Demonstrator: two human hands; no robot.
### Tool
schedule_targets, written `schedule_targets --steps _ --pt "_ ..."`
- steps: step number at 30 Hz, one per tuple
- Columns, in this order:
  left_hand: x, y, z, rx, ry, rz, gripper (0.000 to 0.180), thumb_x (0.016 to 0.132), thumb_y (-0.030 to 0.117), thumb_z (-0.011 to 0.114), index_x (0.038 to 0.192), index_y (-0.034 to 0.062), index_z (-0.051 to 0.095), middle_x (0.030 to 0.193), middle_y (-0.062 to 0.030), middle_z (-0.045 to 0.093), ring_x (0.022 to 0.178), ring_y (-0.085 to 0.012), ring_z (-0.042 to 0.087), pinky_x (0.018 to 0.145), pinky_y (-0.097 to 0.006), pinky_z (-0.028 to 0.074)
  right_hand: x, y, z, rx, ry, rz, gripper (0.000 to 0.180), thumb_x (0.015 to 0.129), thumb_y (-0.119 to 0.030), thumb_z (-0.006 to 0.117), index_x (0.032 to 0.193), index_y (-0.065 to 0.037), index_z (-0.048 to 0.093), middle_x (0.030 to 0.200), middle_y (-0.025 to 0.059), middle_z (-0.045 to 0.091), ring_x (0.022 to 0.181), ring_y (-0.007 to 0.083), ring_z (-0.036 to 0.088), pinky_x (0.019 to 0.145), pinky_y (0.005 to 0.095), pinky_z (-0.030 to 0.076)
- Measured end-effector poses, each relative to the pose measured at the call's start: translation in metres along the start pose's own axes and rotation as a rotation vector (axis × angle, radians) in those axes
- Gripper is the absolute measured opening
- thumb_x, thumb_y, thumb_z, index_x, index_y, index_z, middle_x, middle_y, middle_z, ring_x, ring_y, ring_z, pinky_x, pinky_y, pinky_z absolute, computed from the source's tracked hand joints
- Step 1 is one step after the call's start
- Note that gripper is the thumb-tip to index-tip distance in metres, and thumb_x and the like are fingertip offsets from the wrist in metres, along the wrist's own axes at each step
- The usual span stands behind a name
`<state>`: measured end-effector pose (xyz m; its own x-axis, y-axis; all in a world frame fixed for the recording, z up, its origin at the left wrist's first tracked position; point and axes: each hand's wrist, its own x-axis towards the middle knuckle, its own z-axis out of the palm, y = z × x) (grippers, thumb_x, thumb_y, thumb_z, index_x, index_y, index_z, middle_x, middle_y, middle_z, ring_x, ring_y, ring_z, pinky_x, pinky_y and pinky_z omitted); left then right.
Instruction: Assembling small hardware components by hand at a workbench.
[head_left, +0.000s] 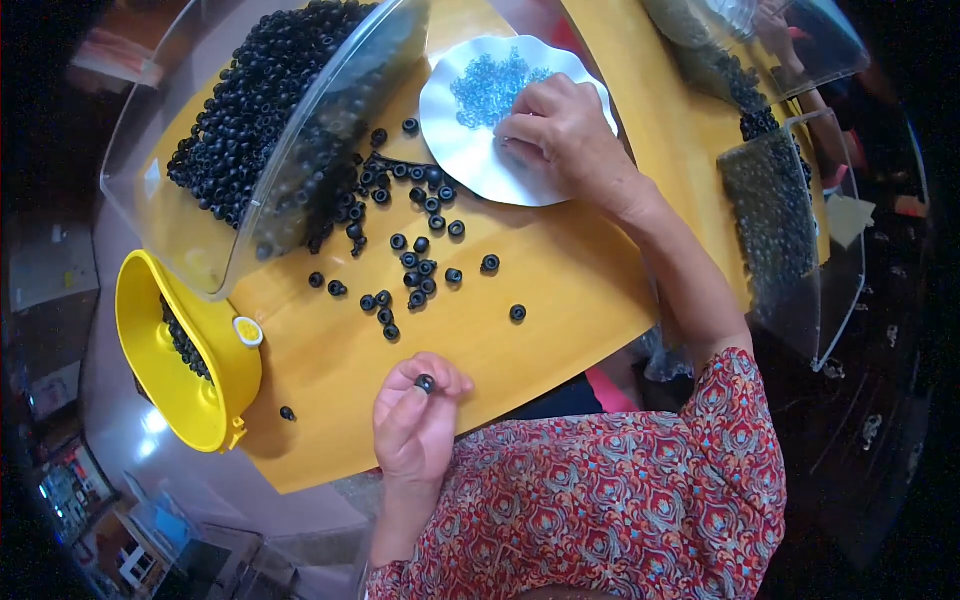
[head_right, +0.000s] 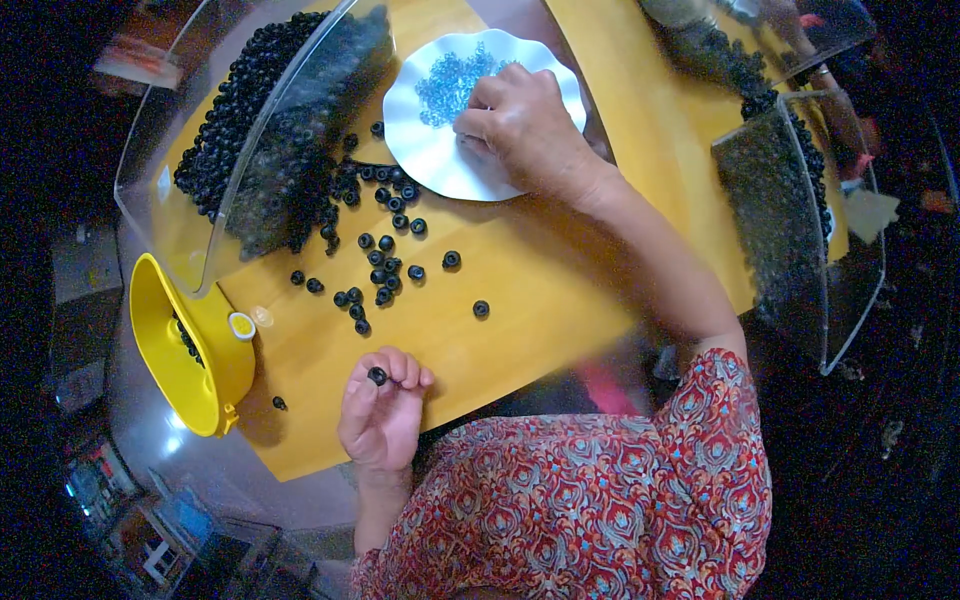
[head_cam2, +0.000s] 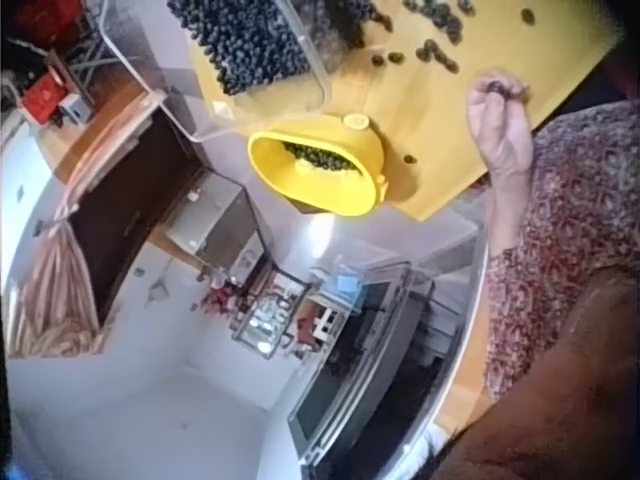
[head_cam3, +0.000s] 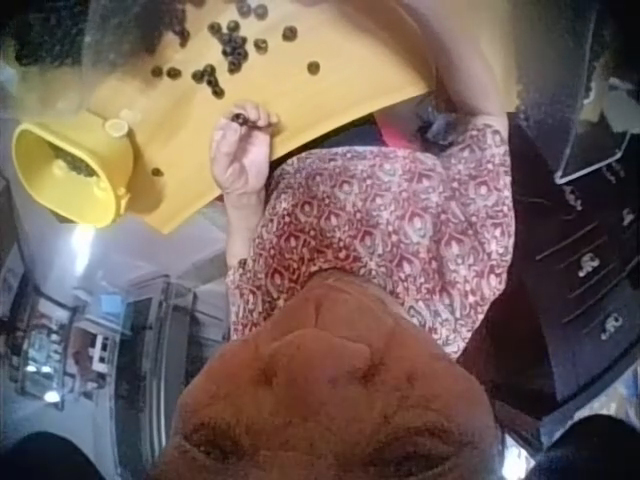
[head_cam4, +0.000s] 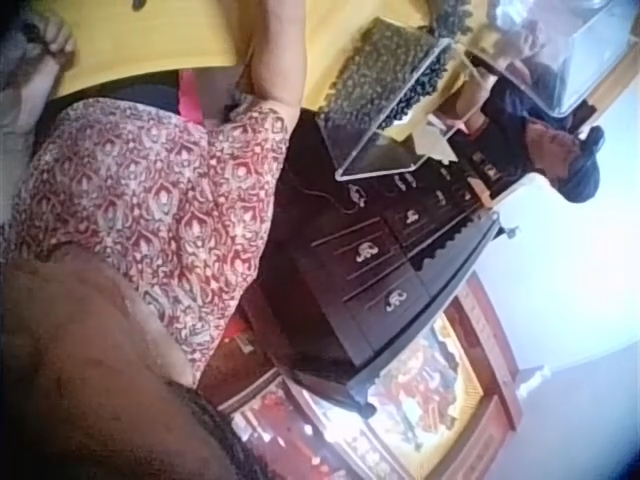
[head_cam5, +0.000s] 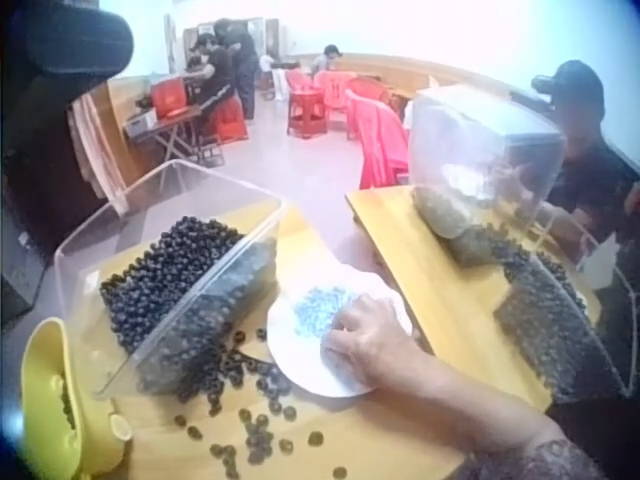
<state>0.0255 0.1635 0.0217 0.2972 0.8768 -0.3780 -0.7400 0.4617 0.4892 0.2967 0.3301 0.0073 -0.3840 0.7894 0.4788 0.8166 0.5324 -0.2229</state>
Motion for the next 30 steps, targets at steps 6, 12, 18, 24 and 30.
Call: schedule_targets --steps 6,12,18,24,30 --pt "0.004 -0.001 0.001 0.002 -0.022 -0.023 0.022 0.081 0.016 0.064 0.097 0.0027 0.058 0.091 -0.01 0.055 0.084 -0.0206 0.051 0.083 -0.039 0.041 0.007 -0.001 0.001 -0.136 -0.076 0.009 0.006 0.07 -0.012 0.068 0.075 -0.013 0.067 0.082 0.0029 0.059 0.085 0.0232 0.053 0.071 0.0384 0.037" --pt "0.003 0.0 -0.002 -0.01 -0.025 -0.017 0.022 0.081 0.017 0.065 0.097 0.0026 0.058 0.091 -0.0095 0.055 0.084 -0.0206 0.051 0.083 -0.038 0.041 0.017 -0.007 -0.011 0.516 -0.055 0.325 0.014 0.078 -0.016 0.069 0.085 -0.005 0.067 0.084 0.0084 0.067 0.078 0.0197 0.064 0.073 0.0301 0.05" --pt "0.005 -0.001 0.001 -0.011 -0.032 -0.027 0.021 0.081 0.017 0.065 0.095 0.0028 0.057 0.09 -0.0087 0.054 0.084 -0.0202 0.051 0.084 -0.038 0.04 0.012 0.002 -0.01 1.12 -0.035 0.484 0.015 0.086 -0.014 0.066 0.092 -0.001 0.069 0.088 0.0048 0.069 0.084 0.011 0.064 0.076 0.0255 0.051" --pt "0.005 -0.001 0.002 -0.015 -0.027 -0.034 0.02 0.081 0.016 0.064 0.096 0.0029 0.057 0.09 -0.0083 0.054 0.084 -0.02 0.051 0.084 -0.038 0.041 0.012 -0.003 -0.024 1.272 -0.115 0.553 0.023 0.088 -0.007 0.062 0.109 0.0 0.066 0.098 0.0088 0.069 0.092 0.0119 0.063 0.076 0.0228 0.048" --pt "0.007 0.0 0.004 -0.01 -0.028 -0.035 0.019 0.082 0.014 0.063 0.096 0.0025 0.057 0.09 -0.0089 0.054 0.084 -0.0201 0.051 0.083 -0.037 0.041 0.009 -0.024 -0.035 1.388 -0.115 0.531 0.024 0.088 -0.003 0.06 0.111 0.001 0.065 0.099 0.0098 0.068 0.093 0.0137 0.064 0.079 0.0247 0.05"
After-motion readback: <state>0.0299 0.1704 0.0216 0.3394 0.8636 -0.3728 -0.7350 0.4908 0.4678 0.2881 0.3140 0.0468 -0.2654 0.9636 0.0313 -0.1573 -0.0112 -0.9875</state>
